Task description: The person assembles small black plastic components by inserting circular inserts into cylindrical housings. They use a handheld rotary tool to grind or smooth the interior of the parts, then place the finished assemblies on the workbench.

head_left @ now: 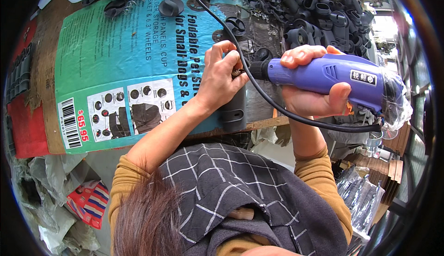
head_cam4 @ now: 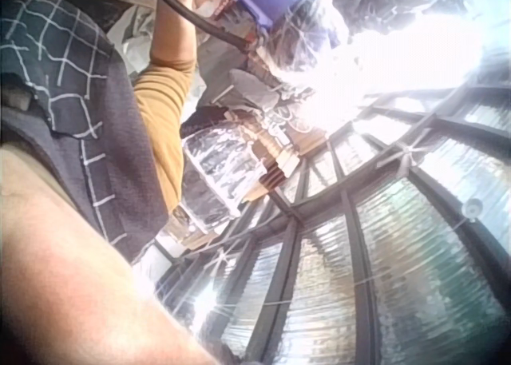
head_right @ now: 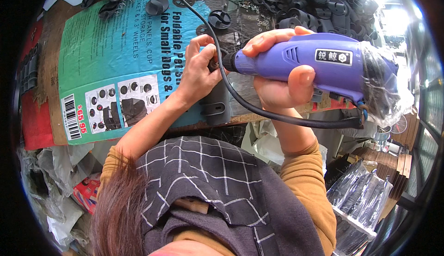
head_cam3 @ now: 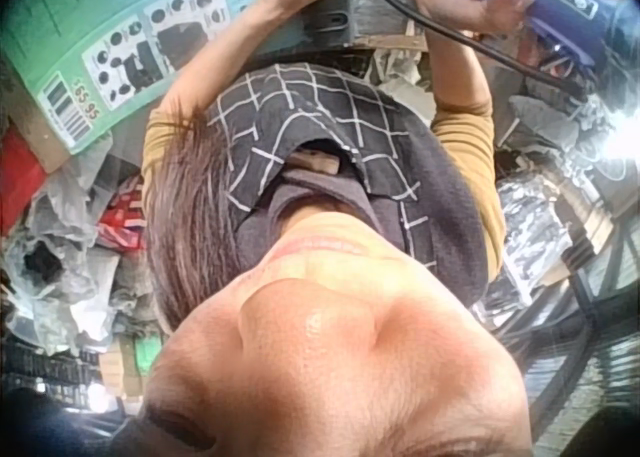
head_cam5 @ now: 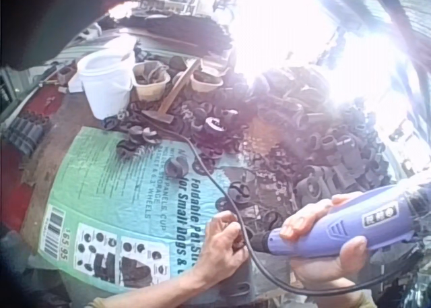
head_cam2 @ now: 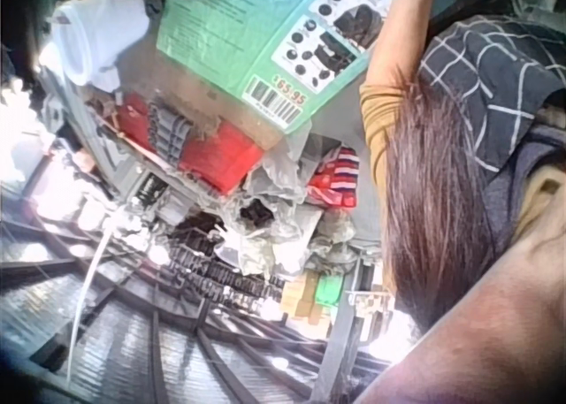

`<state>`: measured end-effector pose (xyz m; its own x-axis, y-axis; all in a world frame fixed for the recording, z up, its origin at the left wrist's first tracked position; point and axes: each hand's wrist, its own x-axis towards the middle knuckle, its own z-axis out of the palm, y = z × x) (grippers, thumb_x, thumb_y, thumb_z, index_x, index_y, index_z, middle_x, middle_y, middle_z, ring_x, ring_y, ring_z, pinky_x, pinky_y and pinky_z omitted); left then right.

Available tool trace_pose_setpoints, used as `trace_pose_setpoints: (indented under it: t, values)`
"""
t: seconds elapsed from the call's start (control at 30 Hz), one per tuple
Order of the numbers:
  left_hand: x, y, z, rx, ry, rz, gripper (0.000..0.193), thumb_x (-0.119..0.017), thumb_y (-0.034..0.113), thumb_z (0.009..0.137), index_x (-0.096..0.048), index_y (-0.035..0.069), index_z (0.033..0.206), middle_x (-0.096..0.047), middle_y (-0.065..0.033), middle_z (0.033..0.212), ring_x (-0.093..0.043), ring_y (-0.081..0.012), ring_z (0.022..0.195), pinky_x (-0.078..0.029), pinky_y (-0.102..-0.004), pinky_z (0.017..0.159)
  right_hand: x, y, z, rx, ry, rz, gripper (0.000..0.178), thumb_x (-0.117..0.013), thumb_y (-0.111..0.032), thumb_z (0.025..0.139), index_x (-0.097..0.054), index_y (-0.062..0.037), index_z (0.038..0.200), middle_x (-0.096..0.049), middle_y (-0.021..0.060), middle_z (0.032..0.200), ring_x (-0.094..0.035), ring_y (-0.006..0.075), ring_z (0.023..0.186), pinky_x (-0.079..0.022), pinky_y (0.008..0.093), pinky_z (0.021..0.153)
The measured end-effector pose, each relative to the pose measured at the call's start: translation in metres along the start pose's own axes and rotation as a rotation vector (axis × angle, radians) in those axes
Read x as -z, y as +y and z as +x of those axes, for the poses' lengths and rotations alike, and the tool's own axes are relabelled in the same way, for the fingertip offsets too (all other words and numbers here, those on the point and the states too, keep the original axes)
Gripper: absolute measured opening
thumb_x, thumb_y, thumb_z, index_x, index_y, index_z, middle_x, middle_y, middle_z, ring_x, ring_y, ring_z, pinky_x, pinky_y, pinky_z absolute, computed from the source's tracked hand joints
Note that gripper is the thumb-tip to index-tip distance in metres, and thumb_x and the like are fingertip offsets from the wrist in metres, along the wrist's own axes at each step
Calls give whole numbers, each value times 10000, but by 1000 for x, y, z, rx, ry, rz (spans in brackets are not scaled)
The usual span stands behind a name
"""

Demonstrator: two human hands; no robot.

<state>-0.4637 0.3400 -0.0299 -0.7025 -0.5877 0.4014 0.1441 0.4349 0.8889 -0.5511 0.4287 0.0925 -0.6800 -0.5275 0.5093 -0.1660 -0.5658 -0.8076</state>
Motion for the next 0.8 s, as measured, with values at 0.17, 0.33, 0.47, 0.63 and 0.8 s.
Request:
trace_pose_setpoints:
  t: [0.17, 0.33, 0.47, 0.63, 0.8]
  values:
    - [1, 0, 0, -6, 1, 36, 263, -758, 65, 674, -610, 38, 889, -483, -128, 1154, -456, -345, 1052, -429, -438, 888, 0, 4, -2, 46, -45, -13, 760, -589, -704, 788, -493, -84, 1217, -580, 148, 816, -572, 265, 700, -507, 419, 656]
    - [-1, -1, -1, 30, -1, 42, 265, -746, 47, 669, -613, 43, 898, -482, -133, 1169, -463, -351, 1059, -435, -440, 890, 2, 5, -5, 70, -161, -99, 776, -573, -707, 800, -454, -78, 1238, -576, 154, 819, -573, 251, 711, -514, 412, 659]
    - [-1, 0, 0, 35, -2, 2, 358, -743, 36, 672, -617, 61, 1006, -465, -136, 1211, -470, -354, 1077, -437, -442, 927, -1, 3, -1, 76, -273, -73, 805, -558, -719, 809, -416, -72, 1267, -571, 146, 822, -571, 243, 716, -517, 404, 660]
    - [-1, 2, 1, 76, 6, 0, 566, -740, 50, 692, -568, 60, 1231, -450, -154, 1270, -477, -378, 1140, -431, -440, 978, -3, -4, 3, -135, -279, -326, 844, -552, -772, 784, -395, -104, 1275, -558, 125, 824, -567, 231, 714, -518, 399, 648]
    - [-2, 2, 3, 97, 18, -13, 567, -705, 27, 691, -546, -3, 1233, -477, -193, 1242, -498, -393, 1135, -429, -433, 982, 0, 1, 8, -101, -395, -231, 889, -568, -822, 731, -396, -135, 1269, -546, 96, 797, -568, 224, 708, -518, 399, 655]
